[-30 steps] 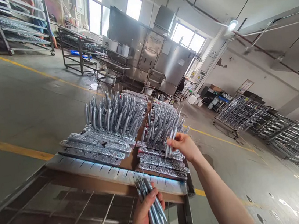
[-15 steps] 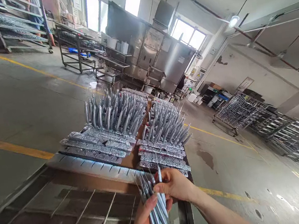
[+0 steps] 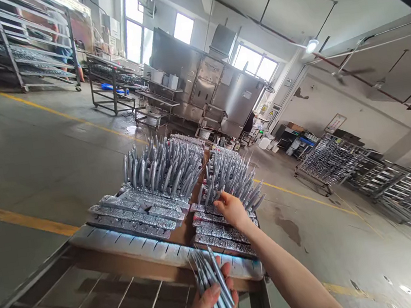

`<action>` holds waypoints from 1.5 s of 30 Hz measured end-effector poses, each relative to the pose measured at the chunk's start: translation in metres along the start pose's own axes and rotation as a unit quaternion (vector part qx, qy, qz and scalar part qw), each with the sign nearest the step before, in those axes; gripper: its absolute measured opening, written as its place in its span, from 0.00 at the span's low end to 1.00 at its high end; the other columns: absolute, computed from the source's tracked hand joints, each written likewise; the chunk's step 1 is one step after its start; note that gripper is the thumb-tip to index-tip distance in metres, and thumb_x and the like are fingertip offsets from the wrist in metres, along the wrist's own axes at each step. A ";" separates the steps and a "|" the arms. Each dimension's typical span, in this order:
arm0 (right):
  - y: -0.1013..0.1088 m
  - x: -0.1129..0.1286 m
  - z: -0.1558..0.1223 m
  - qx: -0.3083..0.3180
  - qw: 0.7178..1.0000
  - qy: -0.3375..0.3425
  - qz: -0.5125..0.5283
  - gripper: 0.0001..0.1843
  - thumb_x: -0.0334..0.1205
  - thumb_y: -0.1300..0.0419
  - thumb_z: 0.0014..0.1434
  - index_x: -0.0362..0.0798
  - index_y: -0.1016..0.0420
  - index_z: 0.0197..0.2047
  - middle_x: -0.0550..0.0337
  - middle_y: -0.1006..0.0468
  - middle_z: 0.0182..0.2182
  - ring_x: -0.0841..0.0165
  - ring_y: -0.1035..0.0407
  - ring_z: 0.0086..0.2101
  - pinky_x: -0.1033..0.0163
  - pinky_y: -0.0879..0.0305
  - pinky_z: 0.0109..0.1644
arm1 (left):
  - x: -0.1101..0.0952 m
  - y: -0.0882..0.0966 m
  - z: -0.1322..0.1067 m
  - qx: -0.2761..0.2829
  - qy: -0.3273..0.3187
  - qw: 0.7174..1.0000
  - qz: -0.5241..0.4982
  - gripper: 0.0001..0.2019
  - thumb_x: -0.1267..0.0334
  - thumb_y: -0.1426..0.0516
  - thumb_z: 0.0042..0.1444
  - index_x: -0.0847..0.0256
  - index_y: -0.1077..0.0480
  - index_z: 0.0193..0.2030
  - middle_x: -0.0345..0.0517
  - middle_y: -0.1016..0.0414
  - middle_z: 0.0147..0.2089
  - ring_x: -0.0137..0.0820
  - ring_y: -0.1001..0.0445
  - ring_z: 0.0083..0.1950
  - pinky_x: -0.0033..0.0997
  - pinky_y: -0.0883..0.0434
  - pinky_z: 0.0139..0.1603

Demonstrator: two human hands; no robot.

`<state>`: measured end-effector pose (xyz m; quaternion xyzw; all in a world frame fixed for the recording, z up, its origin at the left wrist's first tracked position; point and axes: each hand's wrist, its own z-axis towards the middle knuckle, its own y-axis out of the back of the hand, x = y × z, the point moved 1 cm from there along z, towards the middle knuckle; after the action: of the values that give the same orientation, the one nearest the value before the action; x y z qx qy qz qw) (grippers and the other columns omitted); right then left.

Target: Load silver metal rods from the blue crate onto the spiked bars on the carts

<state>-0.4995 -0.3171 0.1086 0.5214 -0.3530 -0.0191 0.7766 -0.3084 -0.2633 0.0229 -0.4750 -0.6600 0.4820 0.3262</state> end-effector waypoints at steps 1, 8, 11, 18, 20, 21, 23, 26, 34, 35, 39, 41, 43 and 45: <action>-0.004 0.001 0.002 -0.004 1.000 0.004 -0.016 0.09 0.37 0.48 0.54 0.49 0.29 0.37 0.64 0.28 0.24 0.71 0.38 0.24 0.69 0.46 0.28 | 0.001 0.002 0.002 0.004 -0.006 1.000 0.002 0.22 0.76 0.38 0.39 0.56 0.30 0.43 0.46 0.23 0.39 0.33 0.26 0.34 0.36 0.29 0.35; -0.001 0.011 0.010 -0.089 0.989 -0.035 -0.115 0.14 0.49 0.45 0.52 0.47 0.32 0.24 0.65 0.32 0.18 0.73 0.41 0.20 0.69 0.53 0.24 | 0.004 0.013 0.015 -0.021 -0.002 1.000 -0.013 0.24 0.75 0.37 0.36 0.56 0.31 0.44 0.39 0.26 0.29 0.31 0.27 0.30 0.36 0.30 0.34; 0.016 0.021 0.013 -0.125 0.986 -0.036 -0.105 0.19 0.53 0.47 0.53 0.47 0.34 0.22 0.67 0.36 0.16 0.74 0.44 0.19 0.69 0.55 0.23 | 0.004 0.013 0.017 -0.040 -0.004 0.999 -0.019 0.23 0.75 0.37 0.35 0.57 0.31 0.42 0.39 0.26 0.29 0.32 0.26 0.31 0.37 0.30 0.36; 0.040 0.040 -0.039 0.218 0.961 -0.020 0.166 0.20 0.55 0.40 0.46 0.44 0.32 0.23 0.68 0.37 0.18 0.76 0.45 0.20 0.70 0.52 0.24 | -0.006 -0.006 0.001 -0.075 0.004 0.996 -0.042 0.24 0.78 0.42 0.42 0.54 0.32 0.47 0.44 0.22 0.36 0.35 0.24 0.38 0.41 0.31 0.44; 0.035 0.041 -0.065 0.339 0.912 -0.042 0.227 0.20 0.55 0.39 0.45 0.43 0.31 0.25 0.66 0.33 0.20 0.76 0.42 0.21 0.71 0.48 0.25 | -0.006 -0.010 -0.006 -0.086 -0.001 0.996 -0.037 0.23 0.77 0.42 0.43 0.55 0.32 0.47 0.46 0.22 0.39 0.38 0.25 0.43 0.42 0.31 0.45; 0.031 0.041 -0.077 0.371 0.898 -0.051 0.232 0.20 0.55 0.38 0.44 0.44 0.31 0.26 0.66 0.32 0.20 0.75 0.41 0.21 0.70 0.47 0.25 | -0.005 -0.011 -0.009 -0.091 -0.005 0.995 -0.031 0.23 0.75 0.41 0.43 0.55 0.33 0.48 0.47 0.22 0.40 0.40 0.26 0.44 0.43 0.31 0.45; 0.023 0.041 -0.093 0.384 0.897 -0.061 0.210 0.19 0.54 0.37 0.43 0.44 0.31 0.25 0.66 0.31 0.20 0.74 0.38 0.22 0.70 0.46 0.26 | -0.001 -0.012 -0.012 -0.100 -0.015 0.995 -0.016 0.24 0.72 0.40 0.43 0.56 0.34 0.49 0.49 0.22 0.39 0.41 0.25 0.43 0.44 0.30 0.45; 0.016 0.038 -0.100 0.340 0.925 -0.054 0.163 0.18 0.52 0.35 0.42 0.45 0.31 0.26 0.67 0.31 0.18 0.74 0.38 0.21 0.71 0.45 0.26 | 0.003 -0.008 -0.010 -0.114 -0.027 0.993 0.008 0.19 0.71 0.38 0.41 0.62 0.31 0.43 0.51 0.22 0.34 0.39 0.24 0.38 0.42 0.29 0.43; 0.014 0.021 -0.022 0.065 0.986 -0.016 0.154 0.13 0.45 0.47 0.55 0.46 0.30 0.37 0.63 0.28 0.27 0.73 0.36 0.25 0.69 0.42 0.27 | 0.002 -0.001 0.007 -0.064 -0.033 0.997 -0.004 0.26 0.74 0.35 0.33 0.56 0.32 0.43 0.38 0.25 0.28 0.32 0.25 0.29 0.36 0.29 0.33; 0.009 0.020 -0.011 0.048 0.988 -0.020 0.142 0.12 0.42 0.49 0.55 0.47 0.31 0.40 0.63 0.28 0.29 0.73 0.35 0.25 0.69 0.41 0.27 | 0.002 0.000 0.008 -0.064 -0.034 0.997 -0.003 0.25 0.75 0.35 0.33 0.56 0.32 0.42 0.38 0.25 0.28 0.32 0.25 0.29 0.36 0.29 0.33; -0.015 0.021 0.016 0.042 0.997 -0.006 0.057 0.11 0.35 0.50 0.55 0.49 0.30 0.40 0.64 0.27 0.26 0.73 0.34 0.23 0.70 0.43 0.25 | 0.003 0.003 0.010 -0.062 -0.041 0.997 0.001 0.25 0.75 0.35 0.33 0.57 0.33 0.42 0.37 0.25 0.27 0.31 0.26 0.28 0.36 0.29 0.32; -0.021 0.023 0.020 0.019 1.000 0.002 0.002 0.09 0.35 0.50 0.55 0.49 0.29 0.37 0.65 0.28 0.22 0.73 0.36 0.22 0.70 0.45 0.25 | 0.003 0.004 0.012 -0.058 -0.041 0.997 0.001 0.25 0.75 0.34 0.33 0.57 0.33 0.41 0.37 0.26 0.27 0.31 0.26 0.27 0.35 0.30 0.31; -0.022 0.025 0.021 -0.009 0.999 -0.001 -0.048 0.07 0.38 0.48 0.55 0.48 0.29 0.31 0.65 0.30 0.20 0.73 0.37 0.21 0.70 0.47 0.26 | 0.003 0.004 0.012 -0.059 -0.042 0.997 0.002 0.26 0.74 0.34 0.32 0.57 0.34 0.42 0.38 0.26 0.27 0.31 0.26 0.27 0.35 0.30 0.31; -0.020 0.026 0.021 -0.043 0.995 -0.005 -0.089 0.09 0.42 0.46 0.54 0.48 0.31 0.26 0.65 0.32 0.19 0.72 0.38 0.21 0.69 0.49 0.26 | 0.003 0.004 0.012 -0.062 -0.050 0.997 -0.001 0.28 0.74 0.34 0.33 0.57 0.34 0.44 0.38 0.25 0.28 0.32 0.26 0.28 0.36 0.30 0.31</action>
<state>-0.4852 -0.3530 0.1095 0.5164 -0.3083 -0.1057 0.7919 -0.3188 -0.2636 0.0147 -0.4689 -0.7047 0.4626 0.2635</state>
